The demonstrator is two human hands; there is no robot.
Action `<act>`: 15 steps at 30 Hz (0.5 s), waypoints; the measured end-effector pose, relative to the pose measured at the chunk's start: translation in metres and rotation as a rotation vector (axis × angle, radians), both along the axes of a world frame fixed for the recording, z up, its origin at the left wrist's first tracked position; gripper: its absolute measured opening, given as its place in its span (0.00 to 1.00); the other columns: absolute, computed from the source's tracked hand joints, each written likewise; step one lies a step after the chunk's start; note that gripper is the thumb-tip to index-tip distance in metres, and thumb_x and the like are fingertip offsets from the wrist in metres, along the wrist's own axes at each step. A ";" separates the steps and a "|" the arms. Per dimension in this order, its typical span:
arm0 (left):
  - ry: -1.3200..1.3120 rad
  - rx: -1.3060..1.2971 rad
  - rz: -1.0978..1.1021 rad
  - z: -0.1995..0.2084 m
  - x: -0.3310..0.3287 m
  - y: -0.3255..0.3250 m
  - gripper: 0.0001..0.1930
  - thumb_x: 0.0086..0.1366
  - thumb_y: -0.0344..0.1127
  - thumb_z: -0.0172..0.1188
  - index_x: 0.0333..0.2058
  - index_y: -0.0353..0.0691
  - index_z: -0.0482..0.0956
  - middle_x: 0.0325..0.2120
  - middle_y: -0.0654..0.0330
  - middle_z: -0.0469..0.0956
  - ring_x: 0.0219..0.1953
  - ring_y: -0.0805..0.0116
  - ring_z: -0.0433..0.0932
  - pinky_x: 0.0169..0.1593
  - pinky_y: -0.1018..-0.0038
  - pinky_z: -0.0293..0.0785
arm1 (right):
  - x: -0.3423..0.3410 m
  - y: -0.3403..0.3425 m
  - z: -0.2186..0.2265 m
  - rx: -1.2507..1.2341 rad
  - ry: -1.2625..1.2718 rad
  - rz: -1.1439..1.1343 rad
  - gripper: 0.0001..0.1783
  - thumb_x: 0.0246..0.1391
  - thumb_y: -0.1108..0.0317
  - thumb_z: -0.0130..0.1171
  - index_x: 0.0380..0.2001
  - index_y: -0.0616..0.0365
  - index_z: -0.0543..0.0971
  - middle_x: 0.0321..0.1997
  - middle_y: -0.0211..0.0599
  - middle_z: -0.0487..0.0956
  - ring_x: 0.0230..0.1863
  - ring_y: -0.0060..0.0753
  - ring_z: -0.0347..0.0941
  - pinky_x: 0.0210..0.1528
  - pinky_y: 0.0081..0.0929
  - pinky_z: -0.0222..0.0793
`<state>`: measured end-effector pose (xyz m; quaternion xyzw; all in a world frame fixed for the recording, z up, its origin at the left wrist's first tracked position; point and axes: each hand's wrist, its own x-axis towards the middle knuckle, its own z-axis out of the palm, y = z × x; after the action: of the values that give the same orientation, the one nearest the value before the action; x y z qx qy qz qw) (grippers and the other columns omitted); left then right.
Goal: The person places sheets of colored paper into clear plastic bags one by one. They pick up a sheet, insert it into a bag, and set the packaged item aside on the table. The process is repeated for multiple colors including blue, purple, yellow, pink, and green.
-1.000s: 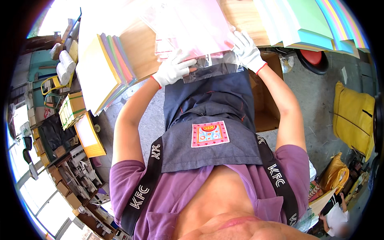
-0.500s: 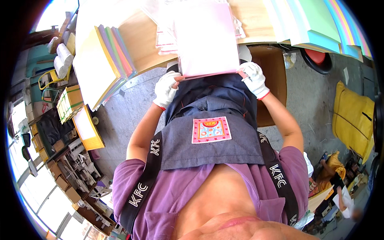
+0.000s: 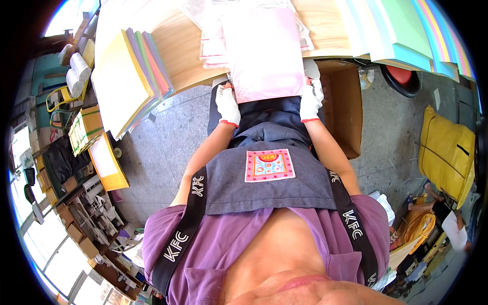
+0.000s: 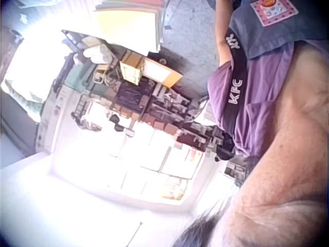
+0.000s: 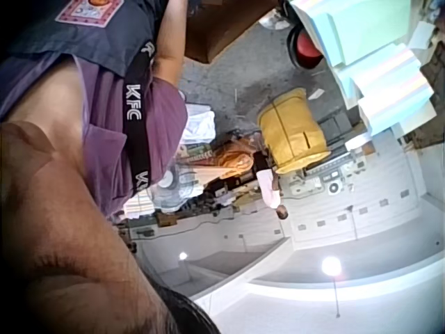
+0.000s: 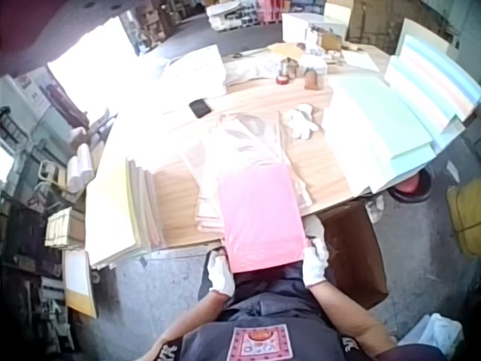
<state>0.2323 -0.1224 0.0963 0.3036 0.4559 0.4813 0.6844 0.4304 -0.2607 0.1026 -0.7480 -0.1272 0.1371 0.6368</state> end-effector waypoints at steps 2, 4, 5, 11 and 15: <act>-0.002 -0.001 0.023 -0.005 0.001 -0.001 0.06 0.67 0.30 0.56 0.30 0.42 0.71 0.24 0.72 0.69 0.26 0.83 0.63 0.31 0.83 0.61 | -0.002 0.007 0.004 0.036 0.095 -0.074 0.13 0.60 0.62 0.60 0.26 0.58 0.73 0.23 0.25 0.70 0.23 0.20 0.63 0.27 0.23 0.61; 0.013 0.003 0.035 -0.007 0.001 -0.003 0.06 0.67 0.29 0.56 0.29 0.42 0.70 0.25 0.71 0.70 0.27 0.83 0.64 0.32 0.82 0.62 | -0.004 0.013 0.022 0.133 0.270 -0.116 0.13 0.60 0.63 0.60 0.25 0.56 0.73 0.20 0.23 0.69 0.20 0.17 0.61 0.23 0.21 0.58; 0.025 0.007 0.030 -0.005 0.001 -0.004 0.05 0.67 0.29 0.55 0.30 0.42 0.71 0.25 0.71 0.70 0.28 0.83 0.64 0.33 0.82 0.62 | -0.001 0.015 0.020 0.122 0.317 -0.126 0.12 0.60 0.64 0.60 0.24 0.55 0.73 0.20 0.22 0.68 0.19 0.15 0.60 0.22 0.20 0.57; 0.258 0.007 -0.163 -0.005 -0.006 0.002 0.10 0.69 0.30 0.47 0.41 0.33 0.76 0.31 0.66 0.77 0.32 0.79 0.69 0.38 0.80 0.68 | 0.031 0.010 -0.028 0.311 0.622 -0.010 0.07 0.54 0.72 0.55 0.23 0.51 0.73 0.19 0.18 0.67 0.17 0.13 0.59 0.19 0.19 0.54; 0.190 -0.010 -0.309 0.005 -0.018 0.008 0.18 0.72 0.41 0.49 0.48 0.31 0.77 0.37 0.62 0.79 0.38 0.75 0.73 0.46 0.77 0.69 | 0.054 0.000 -0.020 -0.047 0.481 0.178 0.14 0.61 0.56 0.53 0.37 0.55 0.80 0.26 0.26 0.77 0.21 0.19 0.69 0.21 0.21 0.63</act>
<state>0.2148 -0.1140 0.1010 0.4108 0.4688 0.3370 0.7056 0.4841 -0.2605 0.0822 -0.6944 -0.0343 0.3697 0.6164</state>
